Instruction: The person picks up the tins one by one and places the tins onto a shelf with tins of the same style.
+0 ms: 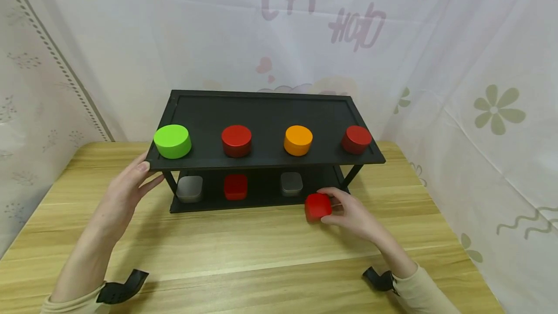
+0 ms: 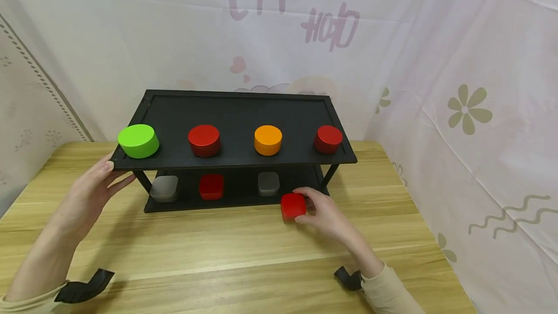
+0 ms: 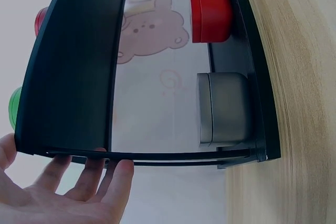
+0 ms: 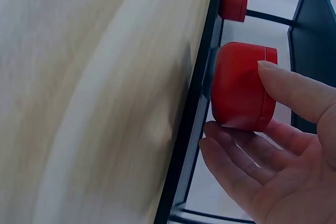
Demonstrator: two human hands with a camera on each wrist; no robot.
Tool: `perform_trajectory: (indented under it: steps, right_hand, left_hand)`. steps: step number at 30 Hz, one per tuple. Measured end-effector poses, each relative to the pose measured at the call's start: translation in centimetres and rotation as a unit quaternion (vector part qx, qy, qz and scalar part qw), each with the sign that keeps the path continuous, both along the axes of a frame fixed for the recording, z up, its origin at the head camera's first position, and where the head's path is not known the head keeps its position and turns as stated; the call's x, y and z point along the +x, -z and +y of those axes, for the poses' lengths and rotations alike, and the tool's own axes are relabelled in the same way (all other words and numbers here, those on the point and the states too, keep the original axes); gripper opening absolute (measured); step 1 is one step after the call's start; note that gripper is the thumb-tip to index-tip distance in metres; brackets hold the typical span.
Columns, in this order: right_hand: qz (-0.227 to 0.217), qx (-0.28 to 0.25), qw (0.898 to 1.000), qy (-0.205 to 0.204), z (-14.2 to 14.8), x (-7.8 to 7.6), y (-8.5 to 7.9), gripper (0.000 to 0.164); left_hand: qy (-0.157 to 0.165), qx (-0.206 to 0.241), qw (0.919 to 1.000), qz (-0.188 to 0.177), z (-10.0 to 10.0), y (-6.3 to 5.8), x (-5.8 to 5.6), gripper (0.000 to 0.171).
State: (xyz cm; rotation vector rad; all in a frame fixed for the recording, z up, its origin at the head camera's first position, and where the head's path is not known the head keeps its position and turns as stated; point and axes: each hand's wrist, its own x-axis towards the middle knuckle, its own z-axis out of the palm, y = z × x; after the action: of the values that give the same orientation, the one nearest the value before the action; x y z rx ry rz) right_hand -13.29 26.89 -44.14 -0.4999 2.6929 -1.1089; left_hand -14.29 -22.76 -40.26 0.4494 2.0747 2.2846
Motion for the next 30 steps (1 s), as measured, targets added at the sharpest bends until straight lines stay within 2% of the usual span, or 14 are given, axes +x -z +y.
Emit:
perform_trajectory:
  steps: [15,30]
  right_hand:
    - [0.008,-0.005,1.0,0.012,2.3,-1.6,-0.2,0.061]
    - [0.033,0.041,0.998,0.047,3.2,-2.5,-0.1,0.061]
  left_hand:
    - [-0.001,-0.003,1.0,0.0,-0.1,0.1,0.0,0.046]
    - [0.0,0.0,1.0,0.004,0.0,0.0,0.0,0.045]
